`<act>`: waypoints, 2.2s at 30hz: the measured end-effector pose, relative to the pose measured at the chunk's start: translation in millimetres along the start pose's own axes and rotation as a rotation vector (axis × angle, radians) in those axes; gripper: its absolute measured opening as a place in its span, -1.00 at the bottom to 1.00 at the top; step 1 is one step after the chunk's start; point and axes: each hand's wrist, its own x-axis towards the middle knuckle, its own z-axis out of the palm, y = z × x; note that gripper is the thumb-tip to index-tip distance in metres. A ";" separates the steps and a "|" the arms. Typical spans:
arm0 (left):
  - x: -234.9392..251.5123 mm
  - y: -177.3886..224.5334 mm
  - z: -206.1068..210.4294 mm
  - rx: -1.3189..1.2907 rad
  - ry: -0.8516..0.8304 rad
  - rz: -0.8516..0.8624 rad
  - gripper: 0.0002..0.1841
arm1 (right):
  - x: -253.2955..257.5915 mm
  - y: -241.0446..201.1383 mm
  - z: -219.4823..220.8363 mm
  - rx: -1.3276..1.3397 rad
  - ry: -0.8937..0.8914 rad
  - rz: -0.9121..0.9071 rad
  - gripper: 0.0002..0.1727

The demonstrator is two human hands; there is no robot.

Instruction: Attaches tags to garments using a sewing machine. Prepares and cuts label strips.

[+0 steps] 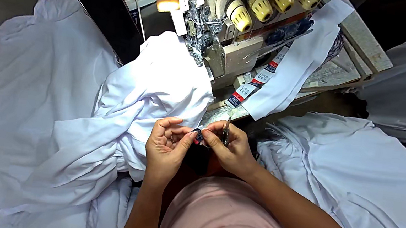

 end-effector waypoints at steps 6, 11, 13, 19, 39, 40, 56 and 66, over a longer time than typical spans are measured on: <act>18.6 14.8 -11.2 0.080 -0.060 0.064 -0.59 | 14.6 11.6 -10.2 -0.146 0.065 -0.134 -0.84; 70.5 31.8 -16.6 0.243 -0.090 0.118 -0.52 | 53.8 31.1 -13.7 -0.315 0.172 -0.196 -0.76; 91.0 34.4 -12.1 0.243 -0.117 0.069 -0.49 | 59.5 32.4 -11.5 -0.295 0.140 -0.180 -0.75; 122.0 35.0 -1.7 0.385 -0.148 -0.185 -0.49 | 49.4 24.2 -17.5 -0.323 0.078 -0.135 -0.88; 132.6 34.8 2.8 0.366 -0.163 -0.251 -0.49 | 53.5 6.3 -16.3 -0.480 0.011 -0.109 -0.51; 132.5 34.8 3.2 0.368 -0.164 -0.245 -0.49 | 54.8 4.1 -16.9 -0.499 -0.016 -0.091 -0.45; 88.9 8.4 5.1 1.173 -0.242 0.627 -0.73 | 63.0 -3.8 -19.4 -0.571 -0.105 -0.011 -0.41; 93.3 5.9 2.8 1.164 -0.266 0.665 -0.74 | 58.6 0.3 -15.1 -0.451 0.020 -0.014 -0.47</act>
